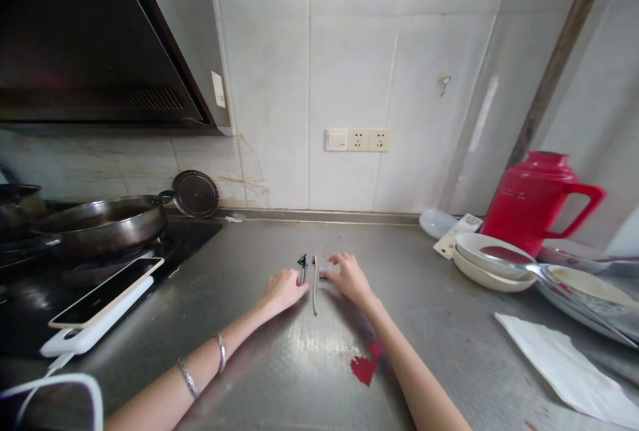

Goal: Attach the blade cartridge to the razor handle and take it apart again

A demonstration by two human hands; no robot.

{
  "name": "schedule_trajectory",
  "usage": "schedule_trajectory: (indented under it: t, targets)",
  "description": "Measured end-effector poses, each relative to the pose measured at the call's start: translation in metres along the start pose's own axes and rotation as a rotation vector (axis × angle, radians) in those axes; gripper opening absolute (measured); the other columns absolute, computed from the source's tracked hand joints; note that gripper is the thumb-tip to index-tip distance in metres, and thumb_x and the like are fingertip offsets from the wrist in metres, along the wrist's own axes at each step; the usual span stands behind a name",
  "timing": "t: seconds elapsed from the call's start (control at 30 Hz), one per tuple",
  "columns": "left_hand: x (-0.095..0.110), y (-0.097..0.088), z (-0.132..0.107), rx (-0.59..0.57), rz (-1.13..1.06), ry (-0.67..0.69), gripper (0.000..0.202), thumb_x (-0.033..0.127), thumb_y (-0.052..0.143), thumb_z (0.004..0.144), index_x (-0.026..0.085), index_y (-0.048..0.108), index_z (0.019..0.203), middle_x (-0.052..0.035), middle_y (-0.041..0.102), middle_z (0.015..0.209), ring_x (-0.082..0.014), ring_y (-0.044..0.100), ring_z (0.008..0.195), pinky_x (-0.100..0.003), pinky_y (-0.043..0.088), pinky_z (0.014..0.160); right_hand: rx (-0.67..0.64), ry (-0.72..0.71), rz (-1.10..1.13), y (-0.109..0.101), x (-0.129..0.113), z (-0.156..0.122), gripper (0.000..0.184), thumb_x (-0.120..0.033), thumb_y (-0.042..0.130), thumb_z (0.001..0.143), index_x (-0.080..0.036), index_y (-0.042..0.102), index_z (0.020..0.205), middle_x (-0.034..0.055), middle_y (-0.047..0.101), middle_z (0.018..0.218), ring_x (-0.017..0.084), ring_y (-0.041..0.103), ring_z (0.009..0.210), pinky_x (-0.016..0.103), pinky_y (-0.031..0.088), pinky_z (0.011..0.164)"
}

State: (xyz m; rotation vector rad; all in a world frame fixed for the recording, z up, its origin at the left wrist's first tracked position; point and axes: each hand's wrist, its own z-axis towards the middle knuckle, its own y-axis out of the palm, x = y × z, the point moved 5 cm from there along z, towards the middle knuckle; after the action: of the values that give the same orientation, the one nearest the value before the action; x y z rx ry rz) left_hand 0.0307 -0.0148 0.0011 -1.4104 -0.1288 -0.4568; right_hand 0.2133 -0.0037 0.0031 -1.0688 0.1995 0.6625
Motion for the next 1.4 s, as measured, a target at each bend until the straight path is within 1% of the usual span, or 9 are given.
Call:
schedule_trajectory:
  t: [0.1,0.23,0.5,0.67,0.8,0.93,1.07,1.2,1.4]
  targets:
    - [0.000,0.004,-0.001,-0.018,0.074,0.010,0.033,0.042,0.047,0.075,0.017,0.069,0.075,-0.0170,0.068,0.080,-0.0280,0.064,0.076,-0.034,0.040,0.065,-0.030,0.055,0.000,-0.008,-0.008,0.000,0.026,-0.047,0.054,0.078,-0.023,0.062,0.083,0.0042,0.064,0.082,0.020,0.058,0.081,0.029,0.041,0.069]
    - [-0.002,0.007,-0.001,-0.025,0.091,0.008,0.030,0.037,0.047,0.076,0.017,0.069,0.079,-0.0168,0.068,0.081,-0.0271,0.064,0.079,-0.033,0.041,0.067,-0.020,0.112,-0.045,-0.015,-0.008,0.000,0.025,-0.044,0.049,0.080,-0.024,0.063,0.076,0.0039,0.066,0.078,0.020,0.059,0.077,0.028,0.039,0.063]
    - [-0.001,0.004,-0.002,-0.039,0.064,0.013,0.031,0.040,0.047,0.077,0.017,0.067,0.075,-0.0163,0.068,0.080,-0.0270,0.063,0.079,-0.034,0.040,0.068,0.028,0.142,-0.076,-0.024,0.020,0.001,0.028,-0.043,0.047,0.081,-0.023,0.066,0.082,0.0059,0.068,0.082,0.022,0.060,0.082,0.030,0.042,0.069]
    - [-0.019,-0.022,0.010,0.104,0.103,0.072,0.031,0.037,0.039,0.085,0.017,0.063,0.086,-0.0142,0.066,0.091,-0.0241,0.059,0.089,-0.033,0.040,0.075,-0.013,0.135,-0.142,-0.026,0.049,0.005,0.031,-0.037,0.044,0.082,-0.019,0.066,0.094,0.0092,0.068,0.093,0.023,0.060,0.090,0.030,0.042,0.079]
    - [-0.049,-0.036,0.023,0.176,0.226,0.043,0.033,0.033,0.033,0.088,0.013,0.059,0.096,-0.0152,0.061,0.103,-0.0253,0.054,0.100,-0.035,0.039,0.084,-0.082,0.115,-0.289,-0.028,0.073,0.003,0.038,-0.032,0.041,0.085,-0.012,0.061,0.109,0.0144,0.063,0.109,0.025,0.055,0.103,0.031,0.038,0.091]
    - [-0.070,-0.027,0.031,0.156,0.273,-0.004,0.042,0.035,0.029,0.090,0.009,0.054,0.112,-0.0185,0.055,0.119,-0.0271,0.048,0.113,-0.036,0.035,0.092,-0.124,0.111,-0.429,-0.034,0.096,-0.007,0.042,-0.032,0.037,0.087,-0.009,0.058,0.115,0.0169,0.058,0.118,0.027,0.050,0.113,0.034,0.037,0.094]
    - [-0.074,-0.010,0.034,0.121,0.293,-0.007,0.051,0.040,0.028,0.090,0.008,0.045,0.127,-0.0205,0.038,0.138,-0.0321,0.033,0.129,-0.041,0.027,0.101,-0.115,0.153,-0.488,-0.041,0.113,-0.019,0.042,-0.033,0.033,0.089,-0.012,0.059,0.114,0.0154,0.055,0.123,0.026,0.047,0.117,0.035,0.036,0.095]
    - [-0.074,0.000,0.036,0.073,0.277,0.002,0.056,0.043,0.026,0.090,0.009,0.041,0.131,-0.0203,0.034,0.141,-0.0330,0.027,0.132,-0.042,0.024,0.104,-0.122,0.221,-0.485,-0.041,0.118,-0.025,0.042,-0.033,0.033,0.088,-0.013,0.059,0.114,0.0147,0.055,0.124,0.024,0.050,0.115,0.035,0.037,0.095]
    - [-0.076,0.003,0.038,0.030,0.256,-0.006,0.056,0.044,0.026,0.090,0.011,0.042,0.132,-0.0199,0.035,0.141,-0.0334,0.026,0.132,-0.043,0.023,0.104,-0.094,0.269,-0.466,-0.041,0.115,-0.025,0.042,-0.032,0.034,0.087,-0.015,0.061,0.114,0.0131,0.055,0.126,0.024,0.047,0.118,0.035,0.034,0.098]
